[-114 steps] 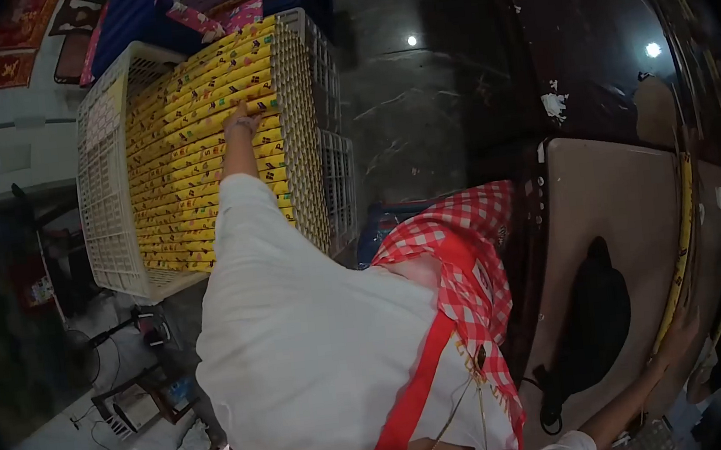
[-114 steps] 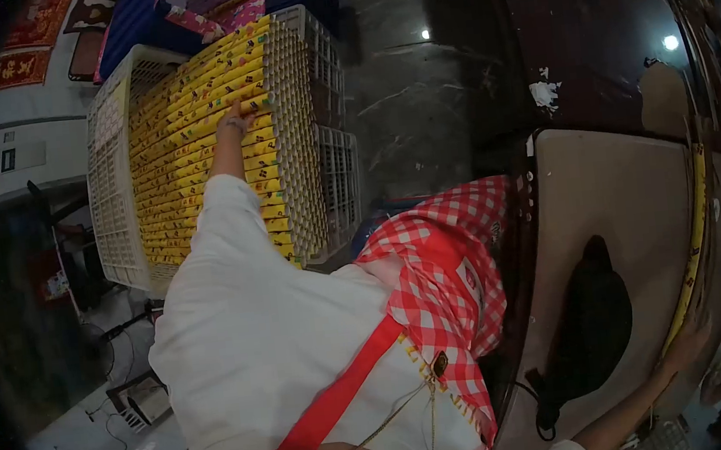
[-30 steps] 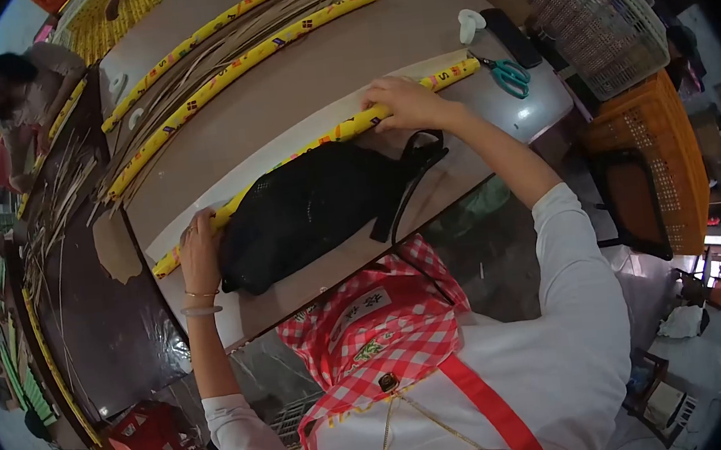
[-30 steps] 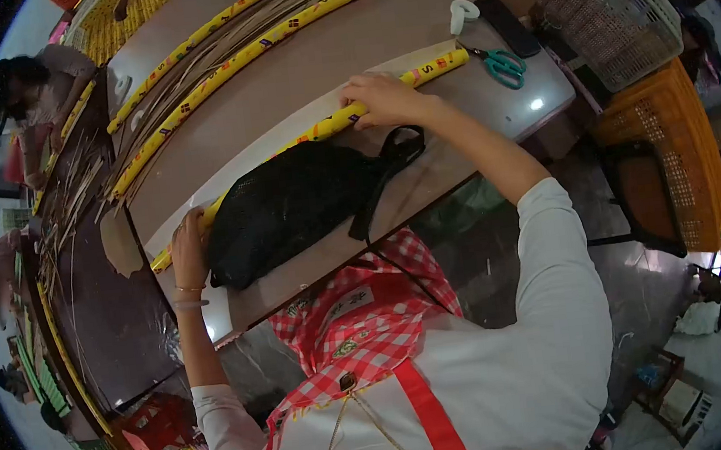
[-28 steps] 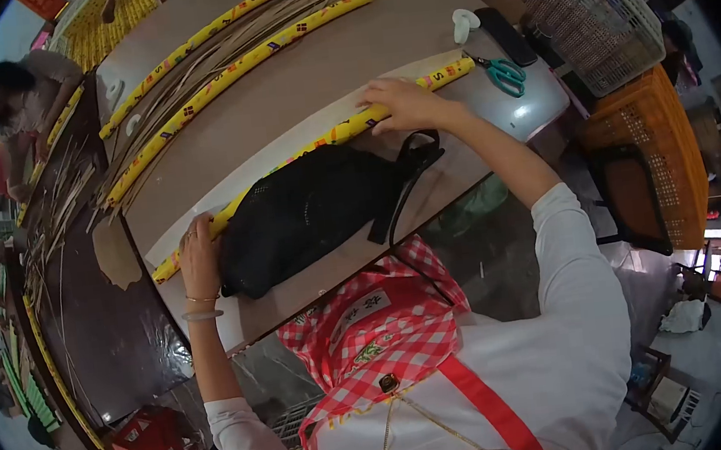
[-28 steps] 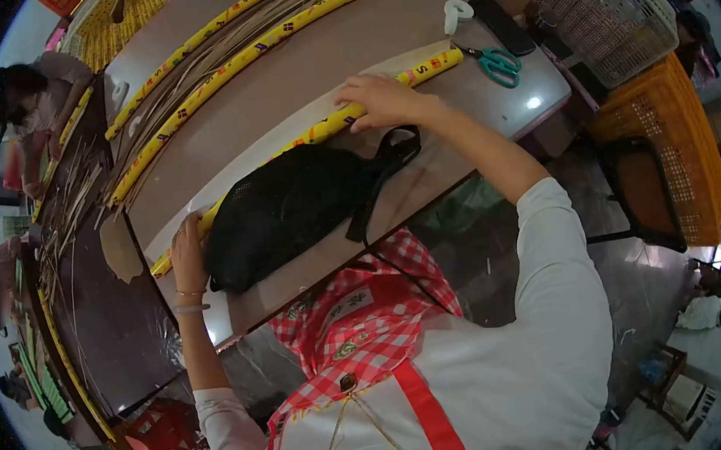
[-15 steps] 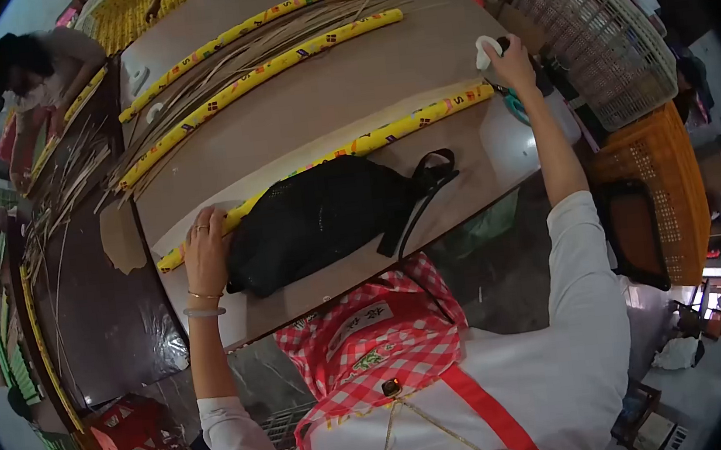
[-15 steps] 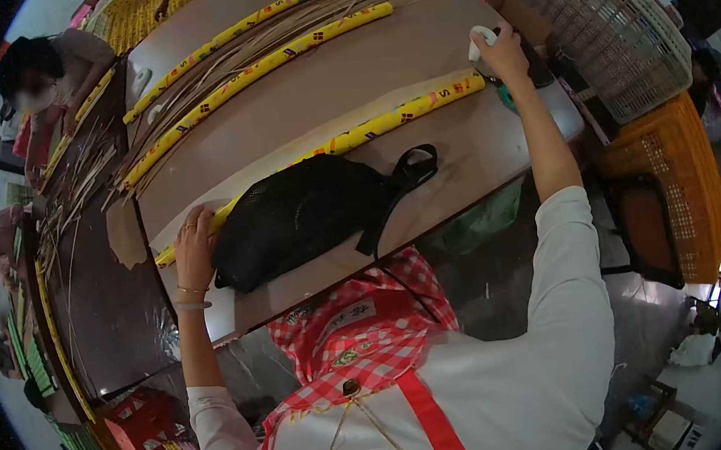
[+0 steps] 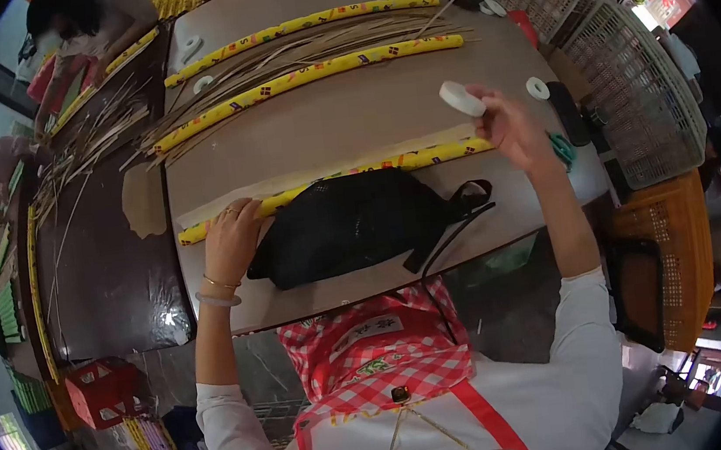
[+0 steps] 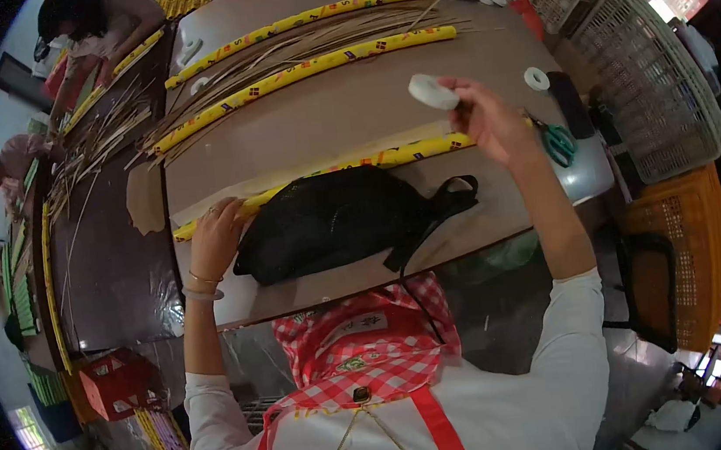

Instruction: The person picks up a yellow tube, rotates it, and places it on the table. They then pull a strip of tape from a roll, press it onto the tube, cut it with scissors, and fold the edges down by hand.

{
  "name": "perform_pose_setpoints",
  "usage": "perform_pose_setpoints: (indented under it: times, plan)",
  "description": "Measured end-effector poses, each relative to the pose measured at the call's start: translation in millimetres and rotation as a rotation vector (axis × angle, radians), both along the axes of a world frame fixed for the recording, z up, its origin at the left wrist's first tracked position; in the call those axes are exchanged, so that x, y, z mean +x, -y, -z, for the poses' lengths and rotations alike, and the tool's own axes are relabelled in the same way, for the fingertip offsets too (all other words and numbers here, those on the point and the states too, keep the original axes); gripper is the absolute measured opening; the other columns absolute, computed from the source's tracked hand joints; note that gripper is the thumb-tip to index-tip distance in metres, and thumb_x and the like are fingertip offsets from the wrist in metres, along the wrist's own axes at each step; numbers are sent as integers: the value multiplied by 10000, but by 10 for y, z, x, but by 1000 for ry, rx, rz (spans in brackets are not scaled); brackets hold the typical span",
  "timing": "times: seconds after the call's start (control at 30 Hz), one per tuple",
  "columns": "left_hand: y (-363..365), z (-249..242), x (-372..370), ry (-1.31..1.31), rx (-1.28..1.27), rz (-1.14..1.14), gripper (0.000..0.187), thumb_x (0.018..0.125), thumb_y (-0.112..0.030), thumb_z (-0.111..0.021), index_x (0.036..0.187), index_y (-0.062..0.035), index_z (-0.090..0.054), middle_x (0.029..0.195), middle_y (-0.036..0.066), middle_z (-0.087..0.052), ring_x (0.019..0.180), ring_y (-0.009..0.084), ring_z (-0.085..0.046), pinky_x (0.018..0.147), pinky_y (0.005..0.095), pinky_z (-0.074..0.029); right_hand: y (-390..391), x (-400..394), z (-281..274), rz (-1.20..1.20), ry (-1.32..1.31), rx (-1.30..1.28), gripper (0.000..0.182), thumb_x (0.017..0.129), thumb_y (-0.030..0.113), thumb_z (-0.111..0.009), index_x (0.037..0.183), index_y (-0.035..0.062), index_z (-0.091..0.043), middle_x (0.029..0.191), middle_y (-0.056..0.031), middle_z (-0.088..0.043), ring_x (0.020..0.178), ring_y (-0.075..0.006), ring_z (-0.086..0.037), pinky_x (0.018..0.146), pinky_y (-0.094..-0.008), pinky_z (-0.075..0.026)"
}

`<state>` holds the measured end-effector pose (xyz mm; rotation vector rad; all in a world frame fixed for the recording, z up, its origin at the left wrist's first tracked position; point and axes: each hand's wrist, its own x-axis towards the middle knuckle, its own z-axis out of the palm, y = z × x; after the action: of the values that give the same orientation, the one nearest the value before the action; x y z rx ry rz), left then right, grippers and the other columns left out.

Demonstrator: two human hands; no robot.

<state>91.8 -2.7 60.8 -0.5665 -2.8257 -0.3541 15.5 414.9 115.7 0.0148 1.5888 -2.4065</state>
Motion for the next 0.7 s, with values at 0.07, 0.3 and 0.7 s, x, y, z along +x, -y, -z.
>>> perform_pose_setpoints:
  times: [0.07,0.3,0.7]
  plan:
    - [-96,-110,66,-72,38,-54,193,767,-110,-586,946,-38,-568,955,90,-582,863,275,-560,753,339,-443,406,246,-160,-62,112,1,293,869,163,-435,1088,-9,-527,846,-50,-539,687,-97,-499,622,-232,-430]
    - [-759,-655,527,-48,916,-28,547,683,-124,-711,1170,-39,-476,1118,139,-524,988,283,-533,771,334,-460,1207,648,-330,-536,-79,3,441,760,68,-535,1186,-7,-452,1051,-63,-516,858,-122,-520,757,-235,-434]
    - [-940,-357,676,346,1656,-165,291,898,-121,-464,1135,48,-468,974,92,-578,867,149,-587,754,273,-503,1686,776,-136,-314,-717,676,278,711,79,-690,981,54,-631,623,8,-381,523,-70,-367,463,-220,-298]
